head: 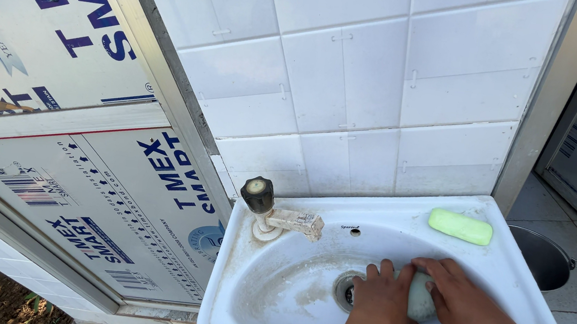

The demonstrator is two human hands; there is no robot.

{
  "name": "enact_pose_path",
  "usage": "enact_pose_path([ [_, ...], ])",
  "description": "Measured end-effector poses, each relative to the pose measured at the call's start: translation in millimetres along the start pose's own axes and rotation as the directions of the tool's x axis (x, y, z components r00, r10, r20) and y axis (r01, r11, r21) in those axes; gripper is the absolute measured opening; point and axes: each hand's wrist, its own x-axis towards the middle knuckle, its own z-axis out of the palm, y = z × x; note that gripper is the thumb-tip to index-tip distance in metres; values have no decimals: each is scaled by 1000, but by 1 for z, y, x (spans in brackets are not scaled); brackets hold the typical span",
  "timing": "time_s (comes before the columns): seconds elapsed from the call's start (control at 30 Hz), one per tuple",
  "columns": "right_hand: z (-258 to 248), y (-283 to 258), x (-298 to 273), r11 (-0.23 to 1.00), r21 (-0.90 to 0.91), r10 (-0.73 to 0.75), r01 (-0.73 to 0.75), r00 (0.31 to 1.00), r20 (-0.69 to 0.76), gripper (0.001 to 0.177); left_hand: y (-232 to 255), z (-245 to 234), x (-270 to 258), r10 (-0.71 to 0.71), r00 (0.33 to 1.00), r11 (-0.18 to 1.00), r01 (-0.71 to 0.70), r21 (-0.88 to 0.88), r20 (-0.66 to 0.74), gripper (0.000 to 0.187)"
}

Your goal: The person scrubs a white ceramic sink using a green sponge and a bar of soap. They wipe the sink basin, faucet, and surrounding tiled wall, then rinse the sponge under running water from the tap.

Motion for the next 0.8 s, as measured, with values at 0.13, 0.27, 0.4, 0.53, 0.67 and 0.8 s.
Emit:
enact_pose_path([
  [0.13,-5,-9,-4,999,-36,-6,6,1000,11,55,-17,-3,1,-100,994,994,101,-31,40,117],
  [0.27,-10,-16,-10,994,-94,63,-57,997,53,55,-43,-18,-4,-326,944,945,323,51,58,125],
  [0.4,-13,-20,-12,994,-97,54,-45,995,86,54,-68,-35,-18,-623,771,782,613,115,129,133],
  [0.53,-14,-23,-12,991,-125,68,-55,992,104,50,-73,-48,-35,-723,665,687,719,101,186,136],
  [0.67,-13,-23,-11,989,-133,85,-70,990,116,48,-53,-44,-36,-698,660,685,728,-10,278,142],
  [0.8,-12,-20,-11,993,-111,44,-37,997,63,53,-30,-19,-31,-486,814,814,554,-174,317,139],
])
